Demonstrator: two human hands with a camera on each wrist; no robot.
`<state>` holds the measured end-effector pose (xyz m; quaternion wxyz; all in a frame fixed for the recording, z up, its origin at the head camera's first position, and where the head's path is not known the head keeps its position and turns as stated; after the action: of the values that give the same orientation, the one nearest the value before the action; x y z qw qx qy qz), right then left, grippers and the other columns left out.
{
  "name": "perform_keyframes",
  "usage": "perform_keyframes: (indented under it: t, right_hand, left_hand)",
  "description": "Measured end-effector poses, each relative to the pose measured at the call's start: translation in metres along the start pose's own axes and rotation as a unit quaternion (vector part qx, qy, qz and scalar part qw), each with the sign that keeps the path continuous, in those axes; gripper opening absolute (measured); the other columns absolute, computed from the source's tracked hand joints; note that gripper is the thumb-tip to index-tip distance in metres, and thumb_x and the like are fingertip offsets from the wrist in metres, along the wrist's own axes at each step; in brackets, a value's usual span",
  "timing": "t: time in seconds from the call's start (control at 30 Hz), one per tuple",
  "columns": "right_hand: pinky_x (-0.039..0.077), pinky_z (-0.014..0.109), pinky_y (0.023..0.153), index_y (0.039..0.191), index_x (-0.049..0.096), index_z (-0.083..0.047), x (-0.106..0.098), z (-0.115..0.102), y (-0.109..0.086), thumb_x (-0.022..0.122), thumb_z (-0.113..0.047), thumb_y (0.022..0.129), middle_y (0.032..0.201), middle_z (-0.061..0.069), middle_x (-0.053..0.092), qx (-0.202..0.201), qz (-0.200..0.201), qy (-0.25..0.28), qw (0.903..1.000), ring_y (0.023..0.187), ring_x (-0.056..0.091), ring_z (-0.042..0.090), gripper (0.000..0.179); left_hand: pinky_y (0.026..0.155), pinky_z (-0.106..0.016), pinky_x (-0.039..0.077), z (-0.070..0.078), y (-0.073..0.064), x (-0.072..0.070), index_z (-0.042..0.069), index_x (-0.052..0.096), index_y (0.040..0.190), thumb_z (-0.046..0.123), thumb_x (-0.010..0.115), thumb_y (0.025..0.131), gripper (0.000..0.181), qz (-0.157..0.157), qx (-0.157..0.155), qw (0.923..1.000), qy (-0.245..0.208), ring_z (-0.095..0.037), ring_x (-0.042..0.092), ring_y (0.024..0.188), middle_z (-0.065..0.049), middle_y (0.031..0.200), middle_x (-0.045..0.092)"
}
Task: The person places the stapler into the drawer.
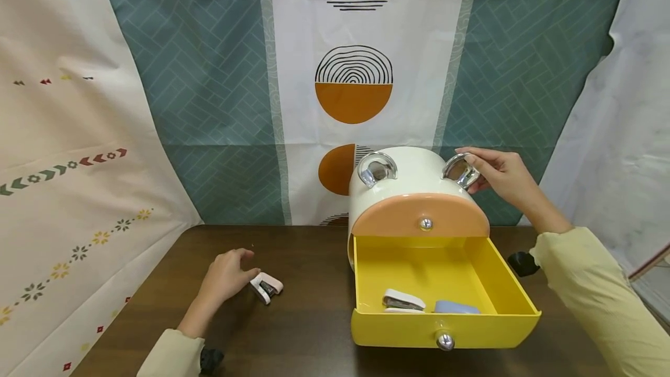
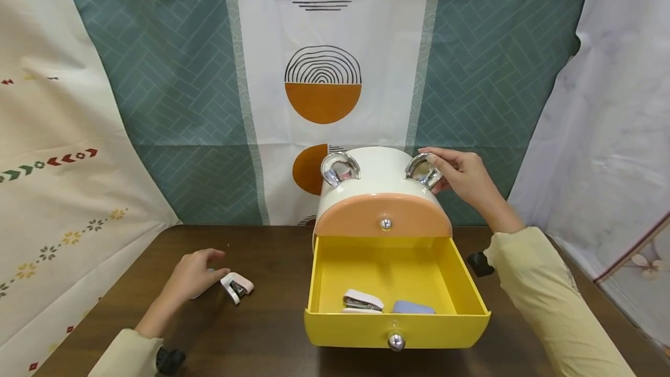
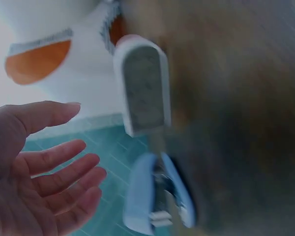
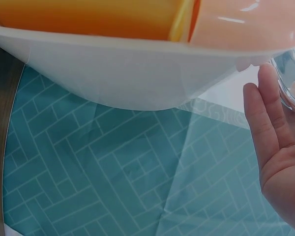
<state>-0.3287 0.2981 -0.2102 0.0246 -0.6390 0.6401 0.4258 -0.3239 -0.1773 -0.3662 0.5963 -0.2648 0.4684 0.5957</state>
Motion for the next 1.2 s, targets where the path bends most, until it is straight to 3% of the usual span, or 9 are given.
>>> perform_keyframes:
  t: [0.3,0.77,0.97,1.2]
  right_hand:
    - [0.051,0.021,0.058,0.128,0.051,-0.003,0.001,0.002,-0.001,0.047,-0.019,0.095,0.080,-0.008,0.060,0.004,-0.001,0.001,1.0000,0.057,0.063,0.014,0.037]
    - [0.051,0.020,0.058,0.128,0.051,-0.003,0.000,0.001,-0.001,0.047,-0.018,0.095,0.080,-0.009,0.059,0.000,0.003,0.003,1.0000,0.057,0.063,0.013,0.037]
    - [0.051,0.020,0.058,0.128,0.051,-0.003,0.000,0.001,-0.001,0.047,-0.018,0.095,0.080,-0.009,0.060,0.001,0.004,0.005,1.0000,0.056,0.062,0.014,0.037]
    - [0.051,0.020,0.058,0.128,0.051,-0.002,0.000,0.000,-0.001,0.048,-0.017,0.095,0.075,-0.008,0.061,-0.005,0.004,0.007,1.0000,0.056,0.062,0.013,0.037]
  left_hand:
    - [0.065,-0.045,0.046,-0.029,-0.001,0.005,-0.006,0.063,0.101,0.014,0.070,0.073,0.035,-0.015,-0.019,0.9994,0.026,-0.033,0.060,0.081,-0.023,0.099,0.063]
    - [0.057,-0.041,0.045,-0.054,-0.007,0.004,-0.006,0.065,0.093,0.009,0.073,0.067,0.031,-0.050,-0.053,0.9962,0.047,-0.024,0.056,0.065,-0.016,0.080,0.064]
    - [0.056,-0.040,0.045,-0.054,-0.008,0.002,-0.005,0.066,0.090,0.009,0.073,0.066,0.028,-0.057,-0.060,0.9957,0.042,-0.022,0.055,0.063,-0.014,0.076,0.063]
    - [0.055,-0.041,0.046,-0.038,-0.008,-0.013,-0.004,0.068,0.090,0.014,0.072,0.067,0.029,-0.003,-0.043,0.9986,0.030,-0.024,0.058,0.064,-0.018,0.082,0.066]
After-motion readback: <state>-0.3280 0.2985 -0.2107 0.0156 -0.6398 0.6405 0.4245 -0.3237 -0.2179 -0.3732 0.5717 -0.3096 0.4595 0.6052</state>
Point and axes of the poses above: each hand's wrist, its own y-axis towards the middle knuckle, its own x-axis out of the palm, z = x × y, the point moved 6 cm from there along y, towards the middle knuckle
